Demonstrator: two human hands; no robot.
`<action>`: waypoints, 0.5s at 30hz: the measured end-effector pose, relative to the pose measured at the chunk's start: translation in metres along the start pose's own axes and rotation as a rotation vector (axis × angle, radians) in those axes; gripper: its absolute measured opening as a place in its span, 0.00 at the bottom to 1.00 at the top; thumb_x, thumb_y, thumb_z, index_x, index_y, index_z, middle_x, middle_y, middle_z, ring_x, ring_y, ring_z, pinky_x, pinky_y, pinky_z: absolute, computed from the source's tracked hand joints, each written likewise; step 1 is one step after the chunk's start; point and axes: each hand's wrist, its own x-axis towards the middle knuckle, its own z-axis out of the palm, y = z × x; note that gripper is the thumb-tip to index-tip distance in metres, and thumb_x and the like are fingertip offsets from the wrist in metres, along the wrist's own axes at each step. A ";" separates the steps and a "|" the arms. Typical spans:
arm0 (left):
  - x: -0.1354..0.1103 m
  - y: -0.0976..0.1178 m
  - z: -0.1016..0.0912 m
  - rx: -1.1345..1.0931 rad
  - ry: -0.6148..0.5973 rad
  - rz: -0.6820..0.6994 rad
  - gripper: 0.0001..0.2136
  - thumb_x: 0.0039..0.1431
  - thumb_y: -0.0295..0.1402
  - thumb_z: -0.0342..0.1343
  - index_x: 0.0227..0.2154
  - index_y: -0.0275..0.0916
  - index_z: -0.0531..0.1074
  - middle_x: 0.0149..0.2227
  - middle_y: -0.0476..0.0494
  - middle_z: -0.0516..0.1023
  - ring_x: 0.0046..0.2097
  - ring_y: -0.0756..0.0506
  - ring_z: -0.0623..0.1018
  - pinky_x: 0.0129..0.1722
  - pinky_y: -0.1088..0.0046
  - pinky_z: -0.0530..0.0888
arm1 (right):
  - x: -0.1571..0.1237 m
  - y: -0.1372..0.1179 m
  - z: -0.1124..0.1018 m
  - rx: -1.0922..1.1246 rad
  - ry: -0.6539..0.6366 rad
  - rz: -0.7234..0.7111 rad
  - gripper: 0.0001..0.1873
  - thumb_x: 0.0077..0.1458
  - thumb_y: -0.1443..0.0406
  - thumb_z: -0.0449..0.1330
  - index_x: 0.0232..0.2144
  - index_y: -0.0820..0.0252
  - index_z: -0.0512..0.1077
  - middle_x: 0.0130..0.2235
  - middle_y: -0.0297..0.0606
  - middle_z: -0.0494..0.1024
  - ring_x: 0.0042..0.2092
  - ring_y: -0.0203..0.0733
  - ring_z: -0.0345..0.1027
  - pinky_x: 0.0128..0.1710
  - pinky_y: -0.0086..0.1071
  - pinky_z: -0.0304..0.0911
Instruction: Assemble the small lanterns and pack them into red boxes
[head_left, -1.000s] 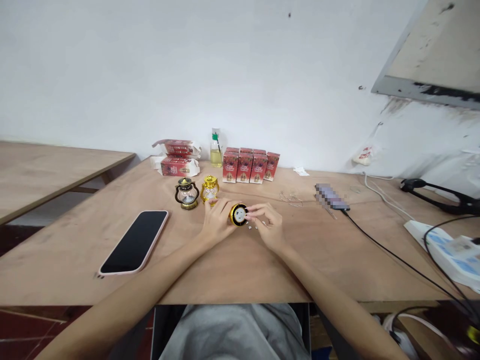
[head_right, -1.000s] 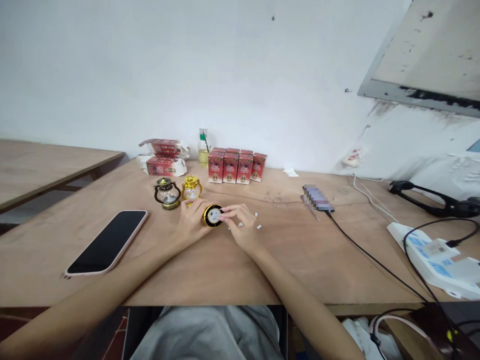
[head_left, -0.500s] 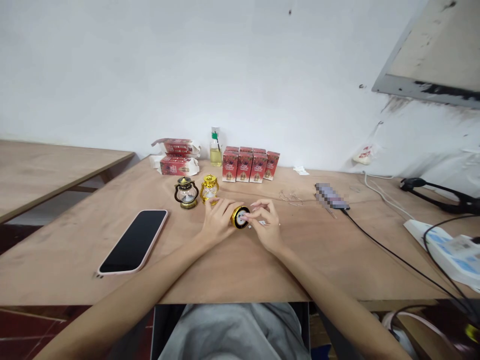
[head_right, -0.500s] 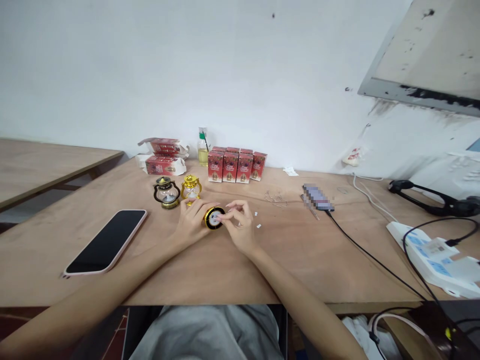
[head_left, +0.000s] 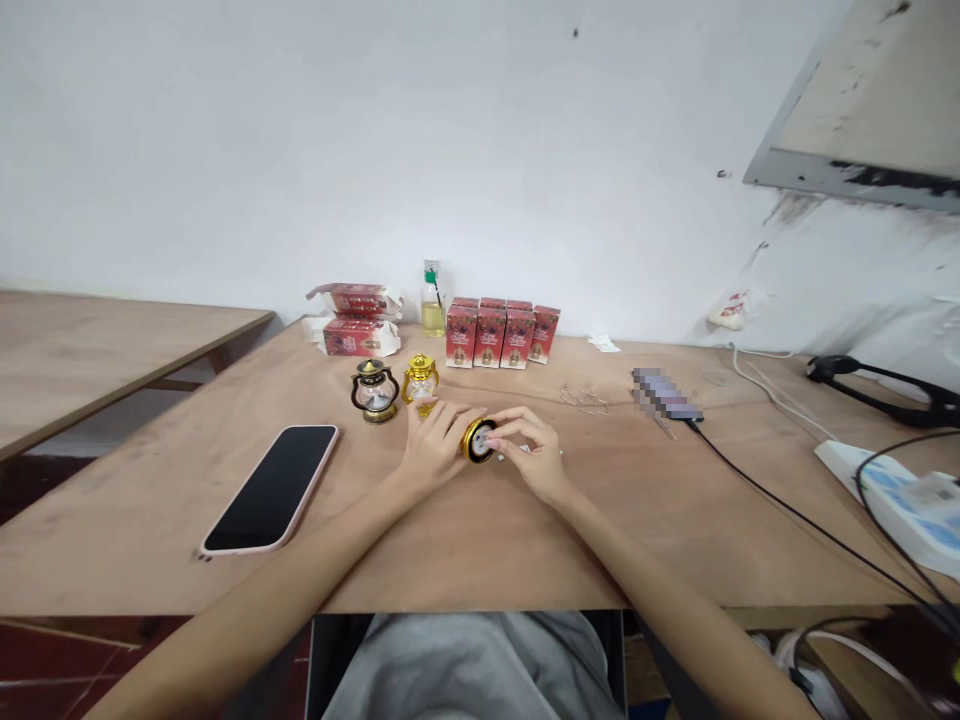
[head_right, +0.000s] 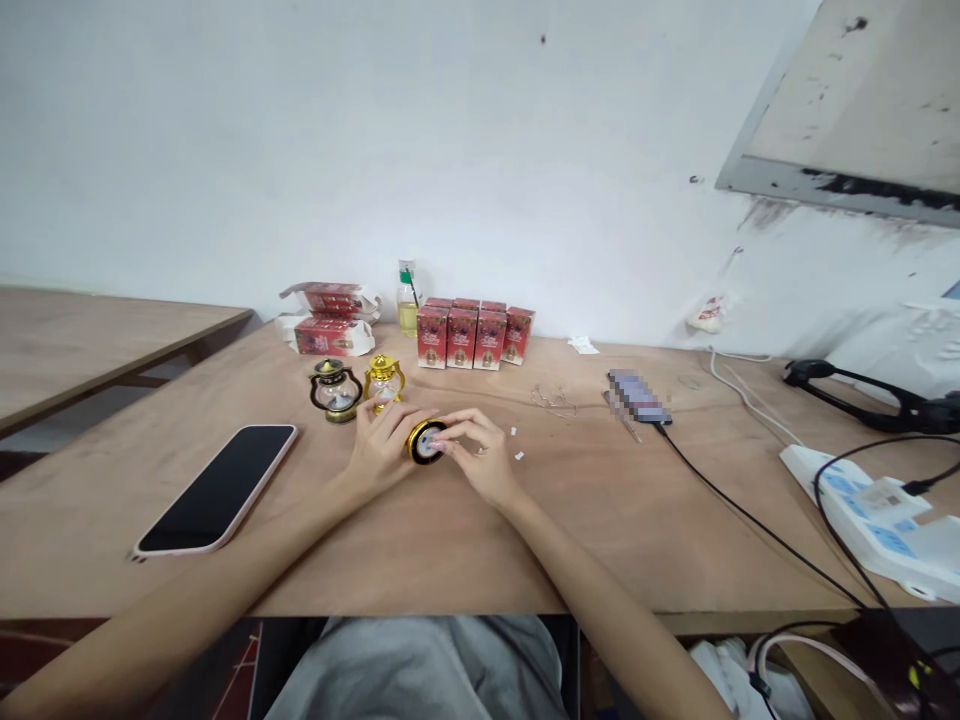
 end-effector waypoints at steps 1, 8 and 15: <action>0.000 0.000 0.000 0.002 0.000 0.004 0.12 0.60 0.35 0.51 0.44 0.36 0.69 0.37 0.41 0.78 0.38 0.45 0.76 0.46 0.61 0.60 | 0.000 0.001 0.000 0.022 0.002 0.019 0.05 0.49 0.59 0.65 0.27 0.54 0.78 0.36 0.36 0.76 0.40 0.39 0.71 0.45 0.37 0.67; -0.001 -0.004 0.002 0.083 0.028 0.092 0.10 0.60 0.30 0.52 0.44 0.37 0.69 0.38 0.41 0.79 0.39 0.45 0.77 0.47 0.60 0.59 | 0.001 0.006 0.000 0.187 0.006 0.131 0.08 0.44 0.59 0.69 0.25 0.55 0.76 0.36 0.38 0.78 0.40 0.41 0.72 0.44 0.38 0.68; 0.000 -0.002 0.003 0.139 0.043 0.145 0.10 0.62 0.28 0.50 0.44 0.39 0.70 0.36 0.44 0.80 0.38 0.47 0.77 0.44 0.62 0.58 | 0.001 0.006 -0.002 0.094 0.018 0.102 0.09 0.42 0.58 0.69 0.22 0.55 0.75 0.33 0.37 0.77 0.39 0.41 0.72 0.45 0.39 0.67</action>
